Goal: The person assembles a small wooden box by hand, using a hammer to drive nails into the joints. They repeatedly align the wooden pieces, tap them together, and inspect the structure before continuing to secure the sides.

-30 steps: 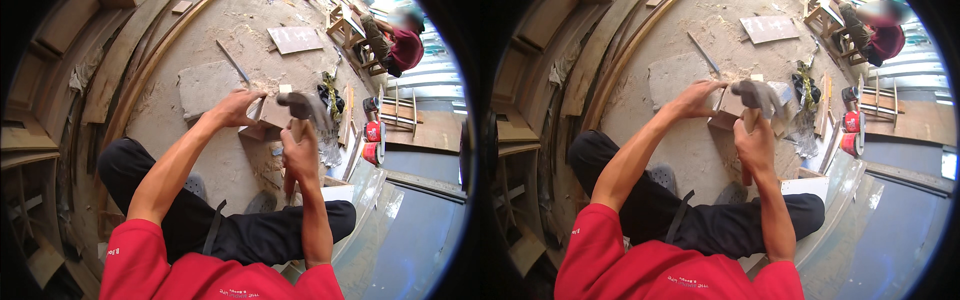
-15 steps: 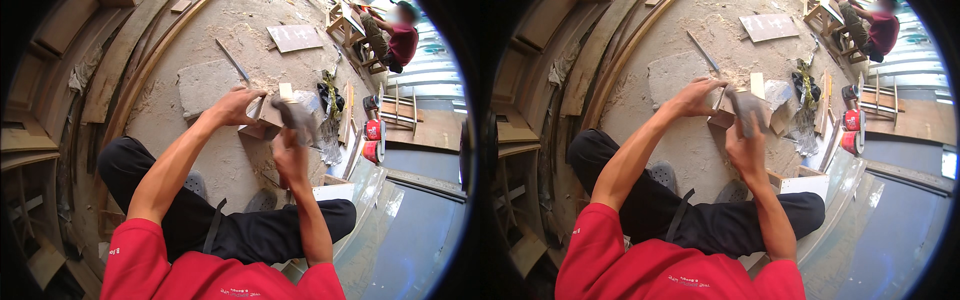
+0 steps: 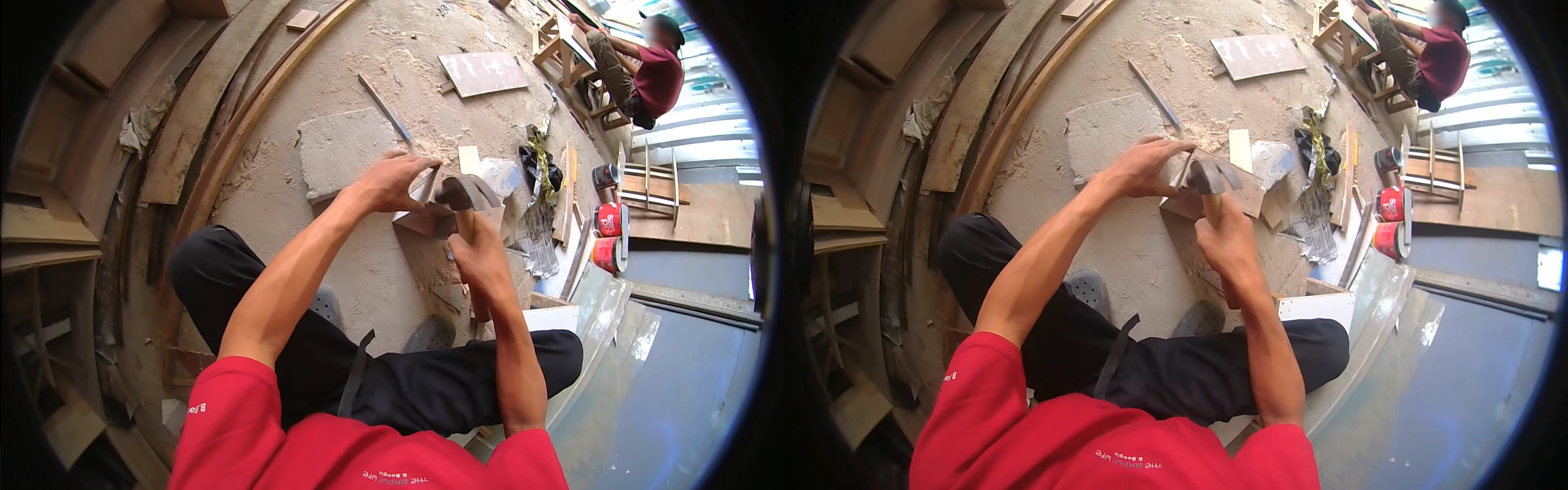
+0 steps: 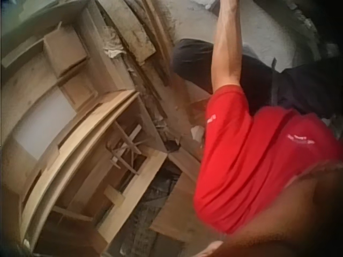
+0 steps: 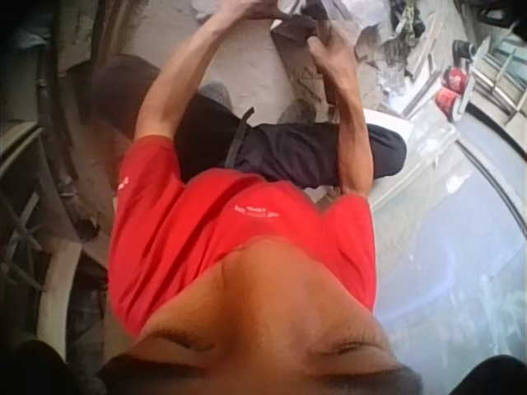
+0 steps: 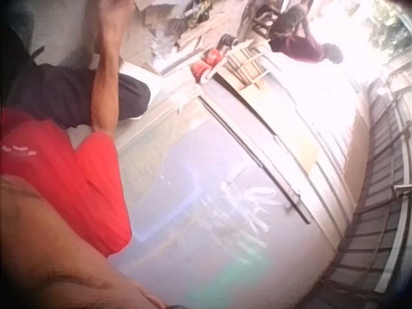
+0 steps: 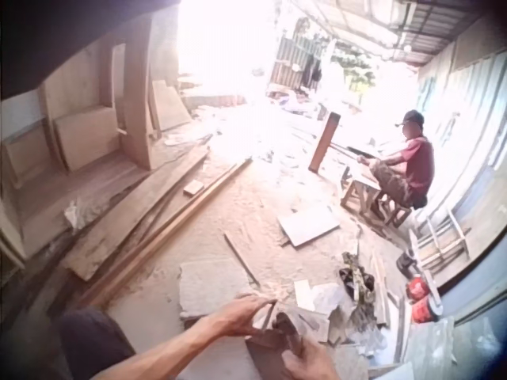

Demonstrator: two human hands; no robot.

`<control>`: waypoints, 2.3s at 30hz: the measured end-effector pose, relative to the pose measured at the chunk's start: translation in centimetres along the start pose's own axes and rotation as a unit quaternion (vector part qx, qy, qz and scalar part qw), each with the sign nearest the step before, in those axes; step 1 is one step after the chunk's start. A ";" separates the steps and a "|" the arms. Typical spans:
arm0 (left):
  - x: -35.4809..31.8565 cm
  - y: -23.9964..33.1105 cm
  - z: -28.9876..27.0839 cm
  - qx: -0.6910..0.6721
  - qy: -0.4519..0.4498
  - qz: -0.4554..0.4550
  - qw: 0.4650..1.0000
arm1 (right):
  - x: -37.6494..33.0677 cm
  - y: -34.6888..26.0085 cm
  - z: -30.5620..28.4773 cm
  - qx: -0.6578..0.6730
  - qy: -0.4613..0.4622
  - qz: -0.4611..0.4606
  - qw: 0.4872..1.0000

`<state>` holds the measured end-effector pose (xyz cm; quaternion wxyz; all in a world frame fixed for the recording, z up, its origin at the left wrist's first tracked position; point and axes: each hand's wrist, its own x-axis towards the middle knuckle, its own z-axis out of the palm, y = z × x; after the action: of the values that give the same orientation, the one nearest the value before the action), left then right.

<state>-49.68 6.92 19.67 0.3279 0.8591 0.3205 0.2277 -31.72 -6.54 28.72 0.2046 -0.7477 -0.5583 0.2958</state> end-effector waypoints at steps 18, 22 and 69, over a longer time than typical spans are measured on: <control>-0.4 -0.6 -0.4 -0.021 -0.011 -0.004 1.000 | -0.8 -2.0 0.4 -0.003 -0.014 -0.034 0.999; 0.1 0.9 -0.8 -0.023 -0.038 -0.027 0.999 | -0.2 -0.2 -0.6 -0.031 0.043 -0.116 0.992; 3.5 6.8 2.4 0.276 -0.051 0.079 0.957 | -1.7 11.7 -19.2 -0.024 0.002 0.063 0.998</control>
<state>-43.05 4.42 23.50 0.0751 0.9491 0.2846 0.1117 -10.81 -11.12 35.84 0.1685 -0.7864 -0.5169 0.2933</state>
